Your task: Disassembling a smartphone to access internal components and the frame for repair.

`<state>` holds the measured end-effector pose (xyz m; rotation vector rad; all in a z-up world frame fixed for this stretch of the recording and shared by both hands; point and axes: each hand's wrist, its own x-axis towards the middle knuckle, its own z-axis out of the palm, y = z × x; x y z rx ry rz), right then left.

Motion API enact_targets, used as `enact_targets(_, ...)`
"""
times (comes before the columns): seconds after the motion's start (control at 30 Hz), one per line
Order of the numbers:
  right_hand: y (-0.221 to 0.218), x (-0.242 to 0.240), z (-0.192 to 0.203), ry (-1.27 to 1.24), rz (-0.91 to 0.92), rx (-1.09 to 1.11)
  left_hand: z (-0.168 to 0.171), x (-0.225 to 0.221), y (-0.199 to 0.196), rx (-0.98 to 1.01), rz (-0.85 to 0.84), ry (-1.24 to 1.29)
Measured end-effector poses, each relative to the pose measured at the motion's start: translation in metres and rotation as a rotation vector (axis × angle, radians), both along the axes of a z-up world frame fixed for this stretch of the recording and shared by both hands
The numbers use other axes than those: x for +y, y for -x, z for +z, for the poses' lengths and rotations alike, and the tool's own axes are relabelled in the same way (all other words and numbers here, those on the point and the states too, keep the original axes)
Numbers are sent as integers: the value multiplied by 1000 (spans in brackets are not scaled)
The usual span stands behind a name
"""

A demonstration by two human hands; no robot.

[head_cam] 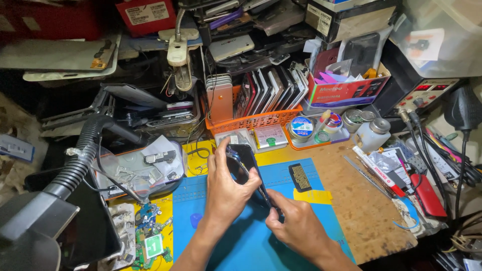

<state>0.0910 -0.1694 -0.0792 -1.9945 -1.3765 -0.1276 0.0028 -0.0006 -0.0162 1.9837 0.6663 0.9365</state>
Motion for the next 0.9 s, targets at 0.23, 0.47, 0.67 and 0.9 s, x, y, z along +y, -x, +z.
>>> enact_targets(0.23, 0, -5, 14, 2, 18, 276, 0, 3, 7, -78, -74, 15)
enact_targets(0.47, -18, -8, 47, -87, -189, 1112, 0, -5, 11, -173, -304, -119)
enact_targets(0.67, -31, -18, 50, -179, -132, 998, -19, 10, 2, -407, -393, 462)
enact_targets(0.9, -8, -19, 45, -177, 51, 427, -45, 19, -14, -498, -162, 841)
